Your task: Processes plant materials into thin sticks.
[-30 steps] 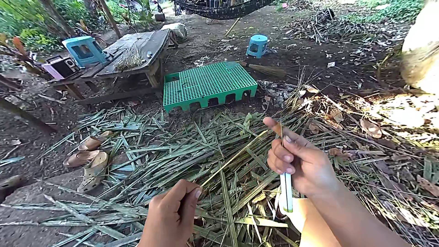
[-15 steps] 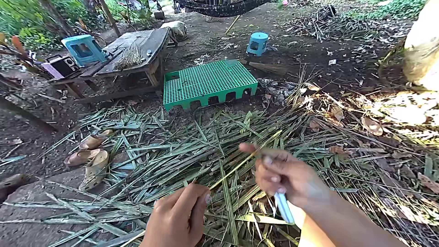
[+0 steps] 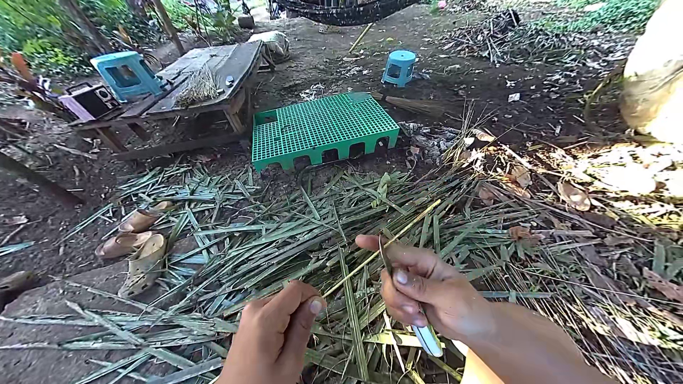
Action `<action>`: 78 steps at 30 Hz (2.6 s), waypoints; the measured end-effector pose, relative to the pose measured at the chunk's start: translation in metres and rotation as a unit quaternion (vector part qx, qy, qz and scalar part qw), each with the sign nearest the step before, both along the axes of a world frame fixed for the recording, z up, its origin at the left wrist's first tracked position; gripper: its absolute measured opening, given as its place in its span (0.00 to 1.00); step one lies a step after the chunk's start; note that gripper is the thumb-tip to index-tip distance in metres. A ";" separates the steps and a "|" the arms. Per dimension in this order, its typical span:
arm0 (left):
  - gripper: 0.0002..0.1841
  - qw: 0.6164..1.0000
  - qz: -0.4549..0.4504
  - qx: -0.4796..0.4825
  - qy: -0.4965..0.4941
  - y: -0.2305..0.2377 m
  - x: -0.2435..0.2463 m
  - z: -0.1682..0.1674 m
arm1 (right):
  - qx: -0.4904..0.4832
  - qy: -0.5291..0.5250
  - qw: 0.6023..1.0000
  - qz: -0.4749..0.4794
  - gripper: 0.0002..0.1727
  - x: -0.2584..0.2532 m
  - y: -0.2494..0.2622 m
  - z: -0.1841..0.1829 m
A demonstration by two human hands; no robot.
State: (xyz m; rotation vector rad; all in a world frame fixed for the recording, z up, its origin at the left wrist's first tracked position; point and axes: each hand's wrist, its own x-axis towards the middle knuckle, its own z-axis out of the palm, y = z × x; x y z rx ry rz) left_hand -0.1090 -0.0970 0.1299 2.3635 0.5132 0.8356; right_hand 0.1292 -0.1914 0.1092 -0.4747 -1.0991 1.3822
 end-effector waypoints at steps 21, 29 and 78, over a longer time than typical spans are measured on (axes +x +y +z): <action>0.17 0.997 0.015 -0.075 -0.020 0.012 -0.004 -0.007 | -0.006 -0.018 0.993 -0.118 0.31 0.040 -0.010 0.009; 0.17 0.985 -0.063 -0.159 -0.026 -0.003 0.010 -0.006 | -0.047 -0.010 0.997 0.060 0.26 -0.022 -0.006 -0.008; 0.18 0.980 0.074 0.133 0.129 0.002 0.002 -0.015 | 0.194 -0.670 0.595 -0.399 0.13 0.057 -0.020 -0.010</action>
